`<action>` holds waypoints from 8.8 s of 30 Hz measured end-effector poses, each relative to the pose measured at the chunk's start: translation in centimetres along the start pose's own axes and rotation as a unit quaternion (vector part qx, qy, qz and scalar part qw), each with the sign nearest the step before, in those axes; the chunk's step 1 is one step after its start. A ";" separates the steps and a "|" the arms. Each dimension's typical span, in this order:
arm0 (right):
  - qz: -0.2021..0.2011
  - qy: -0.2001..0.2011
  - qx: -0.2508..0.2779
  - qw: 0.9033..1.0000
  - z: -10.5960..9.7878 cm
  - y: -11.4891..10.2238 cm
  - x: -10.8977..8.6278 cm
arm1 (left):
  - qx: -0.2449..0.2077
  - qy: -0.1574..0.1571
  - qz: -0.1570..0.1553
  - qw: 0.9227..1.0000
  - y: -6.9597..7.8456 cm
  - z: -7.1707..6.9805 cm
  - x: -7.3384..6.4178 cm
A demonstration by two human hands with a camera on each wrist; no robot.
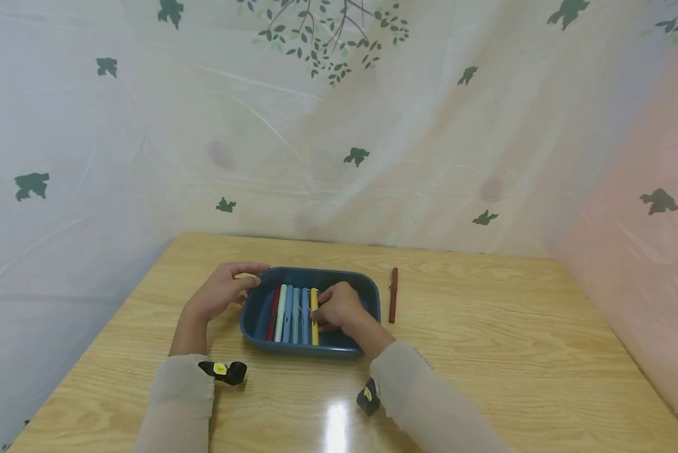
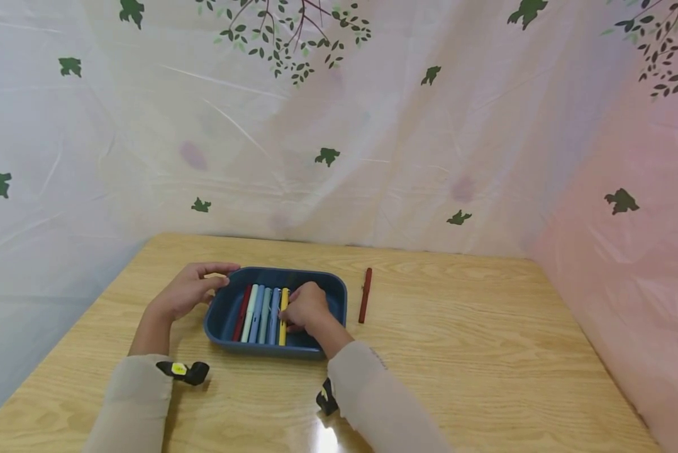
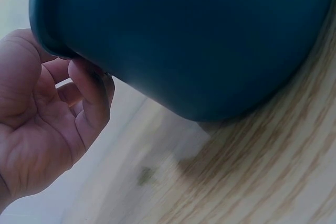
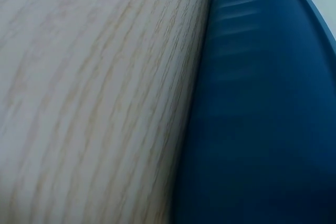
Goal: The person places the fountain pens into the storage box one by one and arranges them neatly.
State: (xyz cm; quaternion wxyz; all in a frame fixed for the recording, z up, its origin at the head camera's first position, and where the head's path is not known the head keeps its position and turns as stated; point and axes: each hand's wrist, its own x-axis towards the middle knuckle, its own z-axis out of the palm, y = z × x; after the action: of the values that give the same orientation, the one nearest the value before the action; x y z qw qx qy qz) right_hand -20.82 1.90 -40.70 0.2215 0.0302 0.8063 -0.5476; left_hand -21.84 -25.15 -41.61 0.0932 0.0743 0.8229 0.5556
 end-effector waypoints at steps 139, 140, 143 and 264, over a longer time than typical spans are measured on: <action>-0.098 0.099 -0.152 0.978 -15.0 5.7 3.1 | -0.013 0.006 0.007 1.000 -0.2 0.2 0.5; -0.097 0.099 -0.149 0.979 -14.9 5.7 3.1 | -0.012 0.006 0.008 1.000 -0.2 0.2 0.5; -0.097 0.094 -0.147 0.980 -14.9 5.7 2.8 | -0.006 0.006 0.009 1.000 -0.3 0.1 0.5; -0.146 -0.028 -0.093 0.984 -3.3 0.6 -0.3 | -0.004 -0.002 0.012 1.000 -0.5 -0.3 0.9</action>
State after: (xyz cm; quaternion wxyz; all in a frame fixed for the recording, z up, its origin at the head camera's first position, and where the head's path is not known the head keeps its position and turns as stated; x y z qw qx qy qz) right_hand -21.47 5.19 -40.13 0.1636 -0.1247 0.8430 -0.4970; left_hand -22.77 -25.40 -42.06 0.0886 0.0847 0.8195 0.5599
